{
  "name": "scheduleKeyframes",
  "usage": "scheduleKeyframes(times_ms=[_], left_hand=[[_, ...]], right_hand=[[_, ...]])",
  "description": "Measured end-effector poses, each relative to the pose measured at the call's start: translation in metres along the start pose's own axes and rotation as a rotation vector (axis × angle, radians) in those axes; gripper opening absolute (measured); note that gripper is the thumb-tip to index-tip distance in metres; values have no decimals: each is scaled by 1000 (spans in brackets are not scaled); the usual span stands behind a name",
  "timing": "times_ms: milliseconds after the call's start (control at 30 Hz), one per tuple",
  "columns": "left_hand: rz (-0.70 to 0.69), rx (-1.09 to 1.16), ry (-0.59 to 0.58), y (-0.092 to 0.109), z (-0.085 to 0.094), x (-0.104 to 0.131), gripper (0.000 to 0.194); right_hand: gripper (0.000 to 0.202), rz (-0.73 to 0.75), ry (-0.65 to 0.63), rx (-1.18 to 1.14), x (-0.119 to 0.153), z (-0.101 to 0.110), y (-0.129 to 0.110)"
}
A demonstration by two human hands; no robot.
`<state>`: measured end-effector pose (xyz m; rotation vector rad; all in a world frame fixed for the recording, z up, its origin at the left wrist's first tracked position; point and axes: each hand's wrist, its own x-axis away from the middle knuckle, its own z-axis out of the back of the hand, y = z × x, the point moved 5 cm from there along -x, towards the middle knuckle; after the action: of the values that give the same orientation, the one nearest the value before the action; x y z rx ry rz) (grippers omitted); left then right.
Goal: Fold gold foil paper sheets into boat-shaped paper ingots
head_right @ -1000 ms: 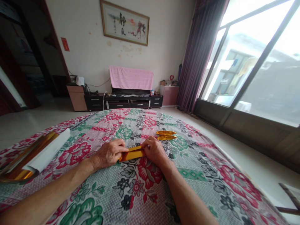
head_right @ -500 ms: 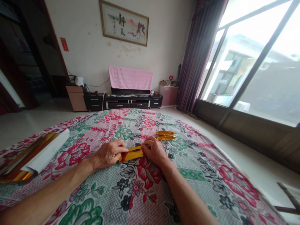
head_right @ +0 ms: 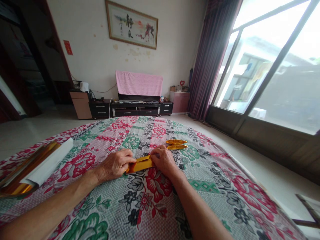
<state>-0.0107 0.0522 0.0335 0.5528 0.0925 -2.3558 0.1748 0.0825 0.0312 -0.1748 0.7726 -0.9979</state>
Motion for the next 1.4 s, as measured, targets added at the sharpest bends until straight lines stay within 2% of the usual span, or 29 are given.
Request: scheduleKeyframes(times_ms=[200,467,833,1167,1400], left_hand=[[11,19,-20,0,-1,-1,33],[3,-106,-130,7,5,-6,51],[-1,-153,-212,11,4,-9,42],[7,-127,-216,10,4,-10,37],[12,3,-149,6,7,-7,45]], right_hand=[[12,-24,-3,30,0,0,-2],[13,10,7,42,0,0,-6],[6,-61,31,125,-2,-1,-7],[12,22,-10,117,2,-4,-13],[14,38,-31,138,2,-7,-11]])
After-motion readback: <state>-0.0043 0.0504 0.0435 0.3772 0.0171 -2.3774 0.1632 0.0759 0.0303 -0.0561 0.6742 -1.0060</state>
